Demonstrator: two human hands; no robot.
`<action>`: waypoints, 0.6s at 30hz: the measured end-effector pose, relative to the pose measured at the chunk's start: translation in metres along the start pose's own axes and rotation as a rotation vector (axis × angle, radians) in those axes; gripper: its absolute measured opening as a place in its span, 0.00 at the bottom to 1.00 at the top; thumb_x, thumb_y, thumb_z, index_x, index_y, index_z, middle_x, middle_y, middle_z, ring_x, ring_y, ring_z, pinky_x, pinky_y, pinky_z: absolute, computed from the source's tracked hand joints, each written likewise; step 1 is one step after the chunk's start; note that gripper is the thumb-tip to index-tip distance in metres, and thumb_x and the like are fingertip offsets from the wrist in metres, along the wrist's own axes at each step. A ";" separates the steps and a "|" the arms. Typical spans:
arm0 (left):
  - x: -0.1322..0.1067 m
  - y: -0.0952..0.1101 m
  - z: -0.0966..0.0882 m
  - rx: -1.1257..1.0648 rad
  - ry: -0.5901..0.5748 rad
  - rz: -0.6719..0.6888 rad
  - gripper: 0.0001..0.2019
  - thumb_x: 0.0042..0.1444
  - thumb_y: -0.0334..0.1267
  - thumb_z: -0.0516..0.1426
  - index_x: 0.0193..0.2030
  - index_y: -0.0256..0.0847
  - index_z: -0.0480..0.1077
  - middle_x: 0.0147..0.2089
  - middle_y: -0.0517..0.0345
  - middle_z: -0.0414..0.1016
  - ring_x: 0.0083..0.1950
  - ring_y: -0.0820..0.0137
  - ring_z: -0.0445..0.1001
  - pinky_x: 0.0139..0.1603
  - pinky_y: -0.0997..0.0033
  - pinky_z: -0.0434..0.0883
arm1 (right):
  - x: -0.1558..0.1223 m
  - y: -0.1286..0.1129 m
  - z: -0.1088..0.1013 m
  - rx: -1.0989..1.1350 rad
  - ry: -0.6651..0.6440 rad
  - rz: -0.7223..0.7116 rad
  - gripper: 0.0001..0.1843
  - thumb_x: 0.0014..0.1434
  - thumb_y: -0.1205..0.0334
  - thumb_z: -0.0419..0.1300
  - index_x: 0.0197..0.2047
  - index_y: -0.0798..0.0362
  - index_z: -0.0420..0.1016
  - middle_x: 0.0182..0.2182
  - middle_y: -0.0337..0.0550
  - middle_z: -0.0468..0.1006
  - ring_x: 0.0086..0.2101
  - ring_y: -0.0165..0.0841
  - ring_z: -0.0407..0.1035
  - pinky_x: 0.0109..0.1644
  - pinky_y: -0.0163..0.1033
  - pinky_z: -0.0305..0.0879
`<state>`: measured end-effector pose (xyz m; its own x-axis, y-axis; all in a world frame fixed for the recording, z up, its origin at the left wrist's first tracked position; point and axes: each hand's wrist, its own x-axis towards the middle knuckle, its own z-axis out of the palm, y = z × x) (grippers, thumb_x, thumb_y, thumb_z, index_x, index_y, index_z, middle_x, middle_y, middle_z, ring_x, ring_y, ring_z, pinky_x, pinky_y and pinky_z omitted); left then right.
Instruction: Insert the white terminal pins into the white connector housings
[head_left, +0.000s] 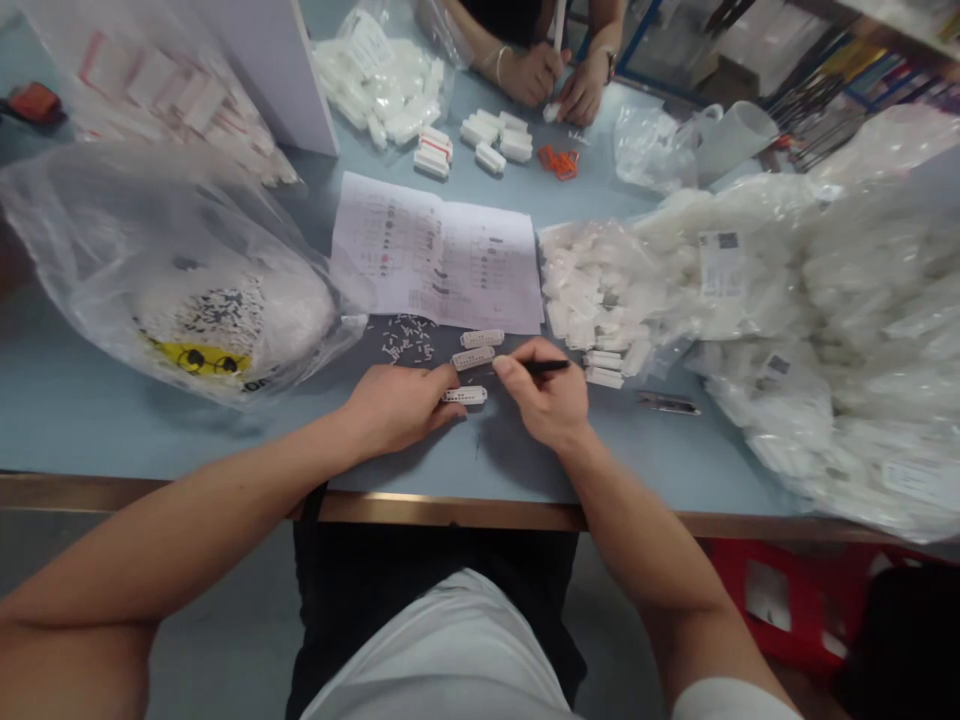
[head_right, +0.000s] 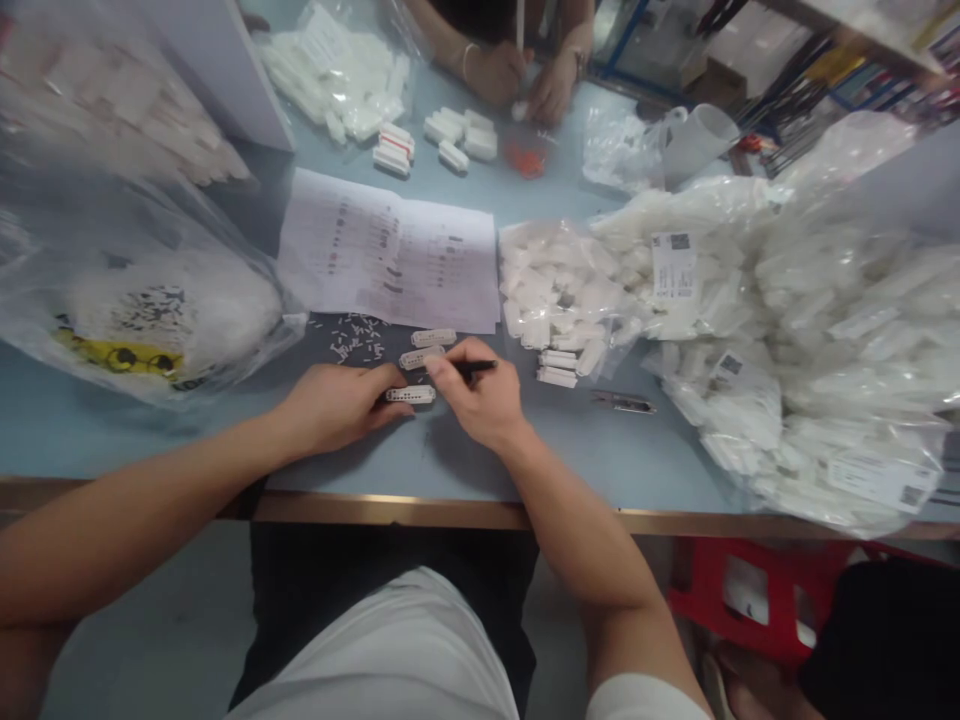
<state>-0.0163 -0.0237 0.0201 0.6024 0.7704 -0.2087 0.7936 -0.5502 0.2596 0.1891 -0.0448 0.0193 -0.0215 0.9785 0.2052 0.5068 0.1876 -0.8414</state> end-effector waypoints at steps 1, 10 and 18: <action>0.000 0.000 -0.001 -0.001 -0.002 -0.005 0.19 0.64 0.53 0.52 0.51 0.42 0.71 0.39 0.49 0.83 0.39 0.54 0.82 0.31 0.64 0.68 | 0.001 0.000 -0.004 -0.010 0.040 0.014 0.17 0.62 0.48 0.60 0.27 0.49 0.71 0.22 0.35 0.72 0.25 0.29 0.65 0.30 0.36 0.60; 0.001 -0.001 0.001 0.033 -0.014 -0.021 0.19 0.65 0.54 0.52 0.50 0.42 0.71 0.40 0.52 0.84 0.39 0.55 0.82 0.30 0.65 0.66 | 0.003 0.005 -0.007 -0.016 -0.048 0.014 0.18 0.61 0.48 0.60 0.26 0.50 0.68 0.20 0.32 0.67 0.21 0.25 0.58 0.27 0.34 0.56; 0.002 -0.004 0.000 -0.021 -0.034 -0.043 0.25 0.61 0.62 0.55 0.53 0.45 0.71 0.43 0.52 0.84 0.43 0.55 0.82 0.33 0.67 0.68 | 0.004 0.008 -0.006 -0.046 -0.037 0.021 0.17 0.61 0.49 0.60 0.26 0.50 0.69 0.19 0.33 0.67 0.21 0.25 0.58 0.27 0.35 0.55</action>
<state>-0.0184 -0.0194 0.0189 0.5705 0.7816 -0.2522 0.8172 -0.5094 0.2697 0.1983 -0.0394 0.0162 -0.0424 0.9848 0.1684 0.5465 0.1640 -0.8213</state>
